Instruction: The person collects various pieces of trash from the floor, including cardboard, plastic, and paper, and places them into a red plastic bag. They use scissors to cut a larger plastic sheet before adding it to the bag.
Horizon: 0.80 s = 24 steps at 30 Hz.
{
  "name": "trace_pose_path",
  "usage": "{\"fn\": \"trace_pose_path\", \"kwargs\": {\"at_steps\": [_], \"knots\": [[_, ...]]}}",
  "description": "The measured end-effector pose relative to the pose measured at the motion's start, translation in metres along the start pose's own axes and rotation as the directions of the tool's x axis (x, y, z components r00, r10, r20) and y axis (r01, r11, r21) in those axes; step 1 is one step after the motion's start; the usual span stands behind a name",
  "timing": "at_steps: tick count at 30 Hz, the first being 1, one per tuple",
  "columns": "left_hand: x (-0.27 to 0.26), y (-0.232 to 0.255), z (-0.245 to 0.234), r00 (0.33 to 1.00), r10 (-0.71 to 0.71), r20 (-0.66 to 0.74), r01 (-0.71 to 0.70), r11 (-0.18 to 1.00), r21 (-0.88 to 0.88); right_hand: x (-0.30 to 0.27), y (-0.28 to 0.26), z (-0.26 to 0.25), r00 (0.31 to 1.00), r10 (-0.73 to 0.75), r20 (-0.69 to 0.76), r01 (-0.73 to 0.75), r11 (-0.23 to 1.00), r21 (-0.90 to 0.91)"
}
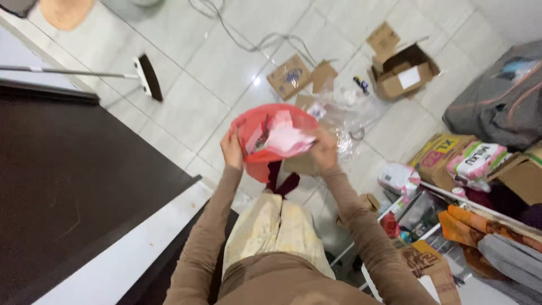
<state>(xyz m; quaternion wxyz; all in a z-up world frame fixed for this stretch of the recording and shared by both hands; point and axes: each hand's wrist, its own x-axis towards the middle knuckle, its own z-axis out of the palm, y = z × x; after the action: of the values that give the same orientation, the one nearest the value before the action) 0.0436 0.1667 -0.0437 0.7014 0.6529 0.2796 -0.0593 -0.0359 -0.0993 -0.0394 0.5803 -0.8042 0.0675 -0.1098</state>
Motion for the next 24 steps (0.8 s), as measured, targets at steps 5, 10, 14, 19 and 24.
{"fn": "trace_pose_path", "kwargs": {"at_steps": [5, 10, 14, 19, 24], "knots": [[-0.03, 0.009, -0.004, 0.994, 0.095, 0.05, -0.095, 0.995, 0.006, 0.005, -0.001, 0.062, 0.849, -0.387, 0.36, 0.519, 0.741, -0.426], [-0.04, 0.005, 0.001, 0.993, 0.088, 0.083, -0.072, 0.982, -0.174, 0.014, 0.003, 0.114, 0.669, 0.174, 0.723, 0.224, 0.88, -0.419], [-0.017, 0.014, 0.0, 0.988, 0.136, 0.077, -0.118, 0.972, -0.203, 0.023, -0.014, 0.106, 0.642, 0.298, 0.707, 0.131, 0.865, -0.484], [-0.025, 0.042, -0.013, 0.993, 0.118, 0.028, -0.118, 0.993, -0.028, 0.027, -0.082, 0.044, 0.868, -0.027, 0.496, 0.109, 0.985, -0.137], [0.033, 0.032, -0.056, 0.995, 0.092, 0.022, -0.092, 0.996, 0.004, 0.04, -0.065, -0.008, 0.975, 0.106, 0.197, -0.126, 0.988, 0.09]]}}
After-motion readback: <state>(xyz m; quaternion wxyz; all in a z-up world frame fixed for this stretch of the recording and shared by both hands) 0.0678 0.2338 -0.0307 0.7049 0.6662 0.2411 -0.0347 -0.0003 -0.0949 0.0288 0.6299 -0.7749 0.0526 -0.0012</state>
